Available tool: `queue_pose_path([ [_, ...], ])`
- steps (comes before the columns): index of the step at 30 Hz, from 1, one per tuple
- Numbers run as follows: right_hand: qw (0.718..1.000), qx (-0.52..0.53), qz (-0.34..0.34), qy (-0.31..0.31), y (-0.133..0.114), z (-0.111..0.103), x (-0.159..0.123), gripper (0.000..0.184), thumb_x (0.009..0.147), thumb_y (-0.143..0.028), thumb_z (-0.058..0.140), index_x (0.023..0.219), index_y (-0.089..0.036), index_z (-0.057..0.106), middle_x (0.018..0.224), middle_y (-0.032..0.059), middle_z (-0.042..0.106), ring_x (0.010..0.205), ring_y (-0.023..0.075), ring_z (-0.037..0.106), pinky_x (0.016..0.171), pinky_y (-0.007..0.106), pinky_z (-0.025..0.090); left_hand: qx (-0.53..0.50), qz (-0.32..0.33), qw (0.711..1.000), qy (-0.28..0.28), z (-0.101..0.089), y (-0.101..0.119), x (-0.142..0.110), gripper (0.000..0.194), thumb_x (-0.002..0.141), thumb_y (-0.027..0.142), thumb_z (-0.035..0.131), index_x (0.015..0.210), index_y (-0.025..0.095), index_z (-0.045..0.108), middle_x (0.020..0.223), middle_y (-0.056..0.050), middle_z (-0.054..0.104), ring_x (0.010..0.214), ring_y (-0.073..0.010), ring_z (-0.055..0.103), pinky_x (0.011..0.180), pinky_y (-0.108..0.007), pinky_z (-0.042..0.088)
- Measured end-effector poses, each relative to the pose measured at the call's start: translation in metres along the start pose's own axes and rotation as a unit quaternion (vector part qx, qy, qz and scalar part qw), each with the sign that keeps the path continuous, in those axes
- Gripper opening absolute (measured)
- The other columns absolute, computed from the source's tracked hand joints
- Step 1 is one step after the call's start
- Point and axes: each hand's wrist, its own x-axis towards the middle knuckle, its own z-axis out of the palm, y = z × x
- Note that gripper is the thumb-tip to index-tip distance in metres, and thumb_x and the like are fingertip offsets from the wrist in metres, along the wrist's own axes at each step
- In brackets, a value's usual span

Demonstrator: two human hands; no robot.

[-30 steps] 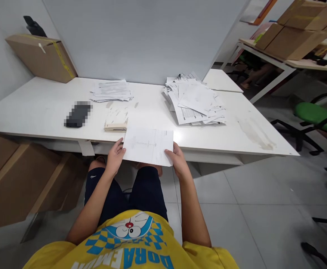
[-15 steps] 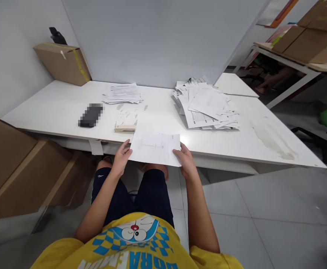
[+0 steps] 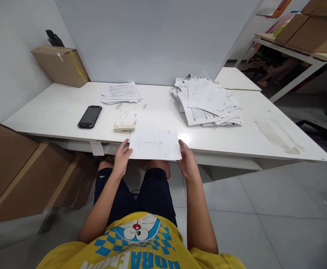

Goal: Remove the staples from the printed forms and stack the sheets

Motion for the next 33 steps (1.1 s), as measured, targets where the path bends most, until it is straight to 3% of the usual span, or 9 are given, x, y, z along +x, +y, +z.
queue_pose_path([
  [3, 0.999, -0.035, -0.004, 0.011, 0.008, -0.01, -0.006, 0.067, 0.079, -0.061, 0.074, 0.138, -0.032, 0.062, 0.131, 0.0055, 0.07, 0.11, 0.0305, 0.068, 0.078, 0.042, 0.06, -0.006, -0.009, 1.0, 0.004, 0.003, 0.0, 0.001, 0.071, 0.091, 0.035, 0.067, 0.155, 0.02, 0.04, 0.121, -0.014, 0.074, 0.103, -0.0233, 0.073, 0.089, -0.033, 0.058],
  [5, 0.998, -0.061, -0.009, 0.014, 0.01, -0.014, -0.009, 0.072, 0.076, -0.055, 0.079, 0.141, -0.03, 0.061, 0.118, 0.0064, 0.074, 0.089, 0.027, 0.068, 0.07, 0.042, 0.058, 0.006, -0.01, 1.0, 0.008, 0.004, 0.0, 0.0, 0.068, 0.093, 0.032, 0.064, 0.155, 0.021, 0.04, 0.12, -0.014, 0.074, 0.1, -0.0224, 0.073, 0.088, -0.033, 0.058],
  [9, 0.999, -0.045, -0.016, 0.019, 0.007, -0.013, -0.013, 0.074, 0.074, -0.049, 0.081, 0.142, -0.027, 0.062, 0.091, 0.0034, 0.073, 0.059, 0.0164, 0.054, 0.057, 0.038, 0.051, 0.159, 0.037, 0.984, 0.072, 0.002, 0.006, -0.005, 0.058, 0.096, 0.03, 0.056, 0.153, 0.021, 0.044, 0.115, -0.013, 0.072, 0.092, -0.0212, 0.07, 0.082, -0.034, 0.056],
  [12, 0.999, -0.033, -0.011, 0.01, 0.005, -0.009, -0.012, 0.068, 0.074, -0.047, 0.082, 0.137, -0.028, 0.066, 0.093, 0.0029, 0.073, 0.059, 0.0145, 0.052, 0.054, 0.035, 0.05, 0.315, 0.125, 0.934, 0.115, -0.001, 0.016, -0.008, 0.056, 0.098, 0.029, 0.052, 0.153, 0.023, 0.043, 0.117, -0.014, 0.068, 0.09, -0.0227, 0.067, 0.079, -0.037, 0.055],
  [14, 0.999, -0.034, -0.009, 0.004, 0.007, -0.008, -0.01, 0.067, 0.075, -0.047, 0.082, 0.137, -0.028, 0.066, 0.093, 0.0028, 0.073, 0.059, 0.0146, 0.052, 0.054, 0.035, 0.05, 0.39, 0.188, 0.894, 0.113, -0.001, 0.024, -0.005, 0.055, 0.1, 0.028, 0.048, 0.154, 0.023, 0.042, 0.124, -0.016, 0.064, 0.106, -0.0281, 0.064, 0.087, -0.042, 0.055],
  [17, 0.999, -0.032, -0.007, 0.001, 0.01, -0.008, -0.008, 0.067, 0.075, -0.047, 0.082, 0.138, -0.028, 0.066, 0.093, 0.0031, 0.073, 0.06, 0.0153, 0.053, 0.054, 0.035, 0.051, 0.486, 0.261, 0.83, 0.079, -0.001, 0.034, 0.01, 0.053, 0.101, 0.021, 0.038, 0.154, 0.021, 0.042, 0.144, -0.02, 0.054, 0.136, -0.0357, 0.049, 0.107, -0.054, 0.046],
  [21, 1.0, -0.023, -0.004, -0.004, 0.012, -0.011, -0.008, 0.066, 0.075, -0.046, 0.083, 0.136, -0.029, 0.067, 0.095, 0.0031, 0.073, 0.06, 0.0146, 0.053, 0.054, 0.035, 0.052, 0.571, 0.293, 0.767, 0.011, 0.004, 0.044, 0.039, 0.057, 0.095, 0.006, 0.032, 0.15, 0.015, 0.046, 0.153, -0.021, 0.048, 0.145, -0.0378, 0.04, 0.113, -0.059, 0.04],
  [25, 1.0, -0.025, -0.002, 0.01, 0.014, -0.012, -0.009, 0.067, 0.075, -0.046, 0.084, 0.138, -0.028, 0.066, 0.094, 0.0038, 0.073, 0.06, 0.0145, 0.054, 0.052, 0.034, 0.053, 0.592, 0.308, 0.745, 0.009, 0.013, 0.046, 0.057, 0.052, 0.093, 0.0, 0.033, 0.135, 0.015, 0.06, 0.132, -0.02, 0.061, 0.131, -0.0332, 0.053, 0.107, -0.052, 0.047],
  [33, 0.998, -0.033, -0.042, 0.022, 0.023, -0.016, -0.006, 0.064, 0.079, -0.048, 0.081, 0.137, -0.03, 0.065, 0.113, 0.0063, 0.073, 0.083, 0.022, 0.065, 0.056, 0.035, 0.058, 0.553, 0.36, 0.75, 0.053, 0.008, 0.026, 0.079, 0.046, 0.096, 0.001, 0.035, 0.118, 0.023, 0.069, 0.11, -0.011, 0.066, 0.108, -0.0269, 0.058, 0.094, -0.045, 0.047],
])
